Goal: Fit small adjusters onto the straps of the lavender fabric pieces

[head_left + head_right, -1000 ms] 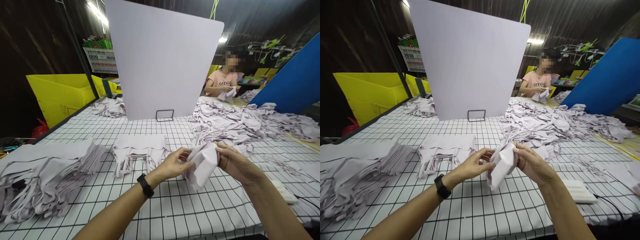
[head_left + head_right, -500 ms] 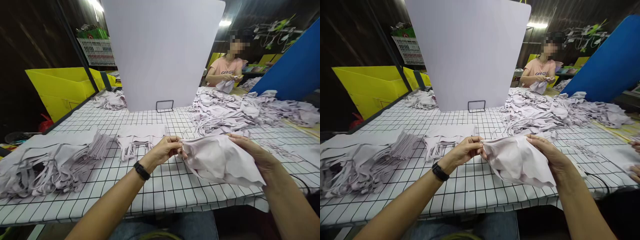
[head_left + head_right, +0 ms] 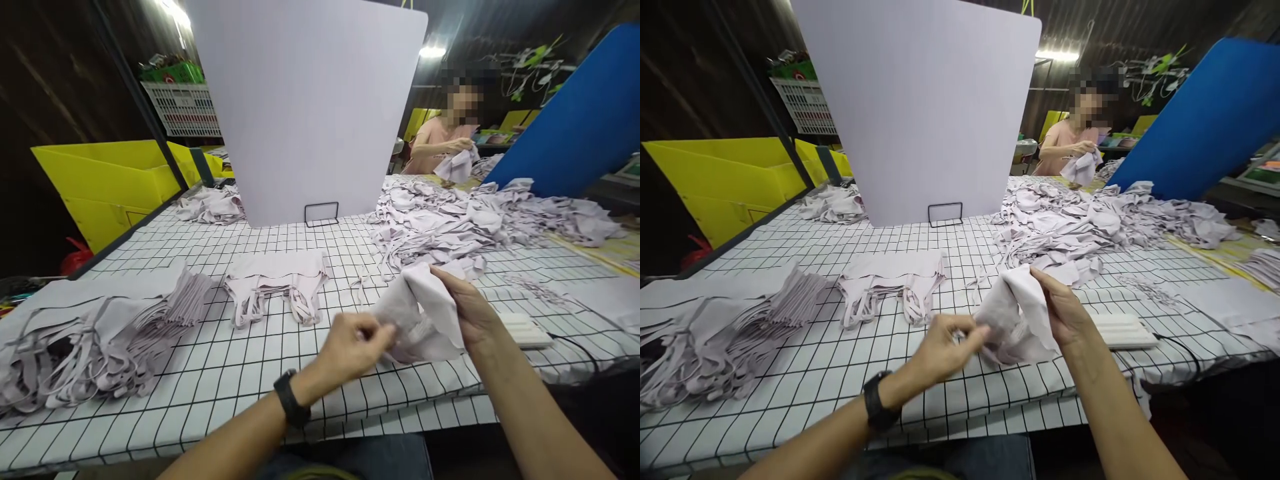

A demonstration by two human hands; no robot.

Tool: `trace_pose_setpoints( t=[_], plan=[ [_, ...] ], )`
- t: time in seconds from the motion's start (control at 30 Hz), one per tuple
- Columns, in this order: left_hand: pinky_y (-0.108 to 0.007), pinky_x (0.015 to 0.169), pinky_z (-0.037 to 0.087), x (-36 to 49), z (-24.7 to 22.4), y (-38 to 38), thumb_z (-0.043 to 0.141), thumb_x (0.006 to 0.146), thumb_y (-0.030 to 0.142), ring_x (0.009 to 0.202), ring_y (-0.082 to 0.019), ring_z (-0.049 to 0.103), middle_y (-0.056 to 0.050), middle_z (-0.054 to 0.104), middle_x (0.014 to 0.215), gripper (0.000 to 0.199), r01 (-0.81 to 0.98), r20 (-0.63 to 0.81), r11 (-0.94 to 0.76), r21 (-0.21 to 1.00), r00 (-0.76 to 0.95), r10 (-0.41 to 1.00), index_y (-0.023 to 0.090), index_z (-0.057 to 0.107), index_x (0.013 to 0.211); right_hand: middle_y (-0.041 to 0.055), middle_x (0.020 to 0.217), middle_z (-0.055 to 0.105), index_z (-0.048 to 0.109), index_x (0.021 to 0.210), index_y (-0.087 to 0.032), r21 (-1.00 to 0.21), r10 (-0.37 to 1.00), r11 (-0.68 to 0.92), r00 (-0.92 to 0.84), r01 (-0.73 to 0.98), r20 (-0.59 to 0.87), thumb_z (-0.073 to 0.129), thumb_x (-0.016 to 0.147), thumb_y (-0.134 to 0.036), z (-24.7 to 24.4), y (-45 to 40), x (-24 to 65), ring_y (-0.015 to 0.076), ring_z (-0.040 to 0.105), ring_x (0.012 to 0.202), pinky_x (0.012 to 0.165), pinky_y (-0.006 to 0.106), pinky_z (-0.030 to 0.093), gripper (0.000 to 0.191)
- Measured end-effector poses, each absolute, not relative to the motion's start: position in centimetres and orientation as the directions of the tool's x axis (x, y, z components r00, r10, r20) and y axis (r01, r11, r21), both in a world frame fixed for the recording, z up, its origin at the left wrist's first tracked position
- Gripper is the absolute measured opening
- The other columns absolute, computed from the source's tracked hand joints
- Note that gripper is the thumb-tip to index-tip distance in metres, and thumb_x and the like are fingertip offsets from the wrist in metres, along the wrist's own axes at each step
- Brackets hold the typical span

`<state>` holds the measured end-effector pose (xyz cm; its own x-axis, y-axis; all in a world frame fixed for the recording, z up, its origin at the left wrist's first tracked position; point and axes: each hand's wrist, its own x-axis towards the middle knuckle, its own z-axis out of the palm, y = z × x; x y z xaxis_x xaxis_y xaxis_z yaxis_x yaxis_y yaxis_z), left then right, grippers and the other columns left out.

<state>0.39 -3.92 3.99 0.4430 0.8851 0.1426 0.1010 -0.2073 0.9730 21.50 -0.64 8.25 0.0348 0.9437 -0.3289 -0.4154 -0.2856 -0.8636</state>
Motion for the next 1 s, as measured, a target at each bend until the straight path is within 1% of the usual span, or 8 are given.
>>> trace_pose_setpoints(
  t=[0.07, 0.17, 0.27, 0.4, 0.53, 0.67, 0.8, 1.0],
  plan=[
    [-0.032, 0.072, 0.049, 1.6, 4.0, -5.4, 0.053, 0.098, 0.038, 0.076, -0.019, 0.063, -0.007, 0.070, 0.080, 0.034, 0.019, 0.146, -0.184, 0.983, 0.536, 0.831, 0.017, 0.070, 0.078, 0.0015, 0.068, 0.075, 0.072, 0.079, -0.021, -0.861, 0.955, -0.228, 0.071, -0.454, -0.289, 0.071, 0.088, -0.027, 8.2, -0.7, 21.1, 0.0195, 0.073, 0.060, 0.061, 0.026, 0.063, 0.011],
    [-0.036, 0.087, 0.048, 3.0, 4.4, -5.6, 0.051, 0.100, 0.041, 0.096, -0.024, 0.062, -0.010, 0.071, 0.101, 0.031, -0.069, 0.152, -0.135, 0.988, 0.435, 0.887, 0.019, 0.073, 0.096, -0.0007, 0.072, 0.075, 0.075, 0.081, -0.020, -0.853, 0.963, -0.141, 0.129, -0.502, -0.235, 0.071, 0.087, -0.026, 8.9, -1.5, 20.2, 0.0139, 0.071, 0.061, 0.060, 0.017, 0.060, 0.009],
    [-0.037, 0.090, 0.048, 3.6, 5.2, -4.7, 0.050, 0.100, 0.052, 0.095, -0.024, 0.060, -0.011, 0.069, 0.100, 0.041, -0.238, 0.012, 0.116, 0.964, 0.479, 0.878, 0.017, 0.072, 0.096, -0.0022, 0.079, 0.075, 0.077, 0.087, -0.022, -0.850, 0.981, -0.055, 0.130, -0.524, -0.144, 0.081, 0.078, -0.026, 9.9, -2.9, 19.5, 0.0109, 0.070, 0.069, 0.065, 0.012, 0.058, 0.010],
    [-0.030, 0.086, 0.049, 3.7, 6.1, -3.9, 0.061, 0.096, 0.052, 0.086, -0.018, 0.059, -0.008, 0.066, 0.098, 0.038, -0.566, -0.126, 0.519, 0.641, 0.589, 0.798, 0.017, 0.069, 0.107, -0.0033, 0.075, 0.070, 0.076, 0.089, -0.025, -0.894, 0.996, -0.042, 0.057, -0.445, -0.075, 0.091, 0.068, -0.035, 10.6, -4.2, 19.3, 0.0109, 0.062, 0.059, 0.053, 0.015, 0.055, 0.028],
    [-0.026, 0.077, 0.050, 2.6, 7.1, -3.1, 0.076, 0.087, 0.036, 0.078, -0.013, 0.059, -0.005, 0.063, 0.091, 0.027, -0.760, -0.175, 0.536, 0.366, 0.510, 0.842, 0.015, 0.068, 0.101, -0.0024, 0.071, 0.065, 0.073, 0.087, -0.026, -0.946, 0.993, -0.031, 0.096, -0.323, -0.065, 0.092, 0.066, -0.041, 10.4, -4.5, 19.9, 0.0124, 0.056, 0.053, 0.044, 0.020, 0.049, 0.033],
    [-0.021, 0.065, 0.043, 1.1, 8.9, -2.1, 0.088, 0.072, 0.022, 0.063, -0.008, 0.051, 0.002, 0.058, 0.070, 0.023, -0.739, -0.077, 0.370, 0.563, 0.398, 0.914, 0.013, 0.068, 0.079, 0.0009, 0.079, 0.069, 0.074, 0.086, -0.023, -0.980, 0.985, -0.005, 0.170, -0.201, -0.040, 0.095, 0.060, -0.045, 9.6, -4.2, 20.7, 0.0147, 0.061, 0.066, 0.053, 0.022, 0.053, 0.041],
    [-0.022, 0.060, 0.036, 0.7, 11.1, -1.4, 0.088, 0.072, 0.031, 0.058, -0.007, 0.049, 0.002, 0.057, 0.063, 0.027, -0.604, 0.010, 0.290, 0.743, 0.442, 0.897, 0.012, 0.069, 0.072, 0.0038, 0.076, 0.070, 0.073, 0.083, -0.019, -0.997, 0.971, 0.017, 0.238, 0.071, 0.033, 0.088, 0.065, -0.059, 8.8, -3.7, 21.2, 0.0178, 0.061, 0.068, 0.057, 0.027, 0.053, 0.046],
    [-0.024, 0.069, 0.040, 1.2, 14.1, -0.9, 0.088, 0.070, 0.028, 0.064, -0.008, 0.053, 0.001, 0.060, 0.063, 0.025, -0.587, 0.081, 0.228, 0.777, 0.452, 0.888, 0.012, 0.069, 0.064, 0.0071, 0.090, 0.071, 0.067, 0.093, -0.023, -0.847, 0.735, 0.148, 0.517, 0.510, 0.439, 0.070, 0.082, -0.058, 9.9, -5.5, 18.5, 0.0260, 0.068, 0.085, 0.079, 0.041, 0.058, 0.037]
  ],
)
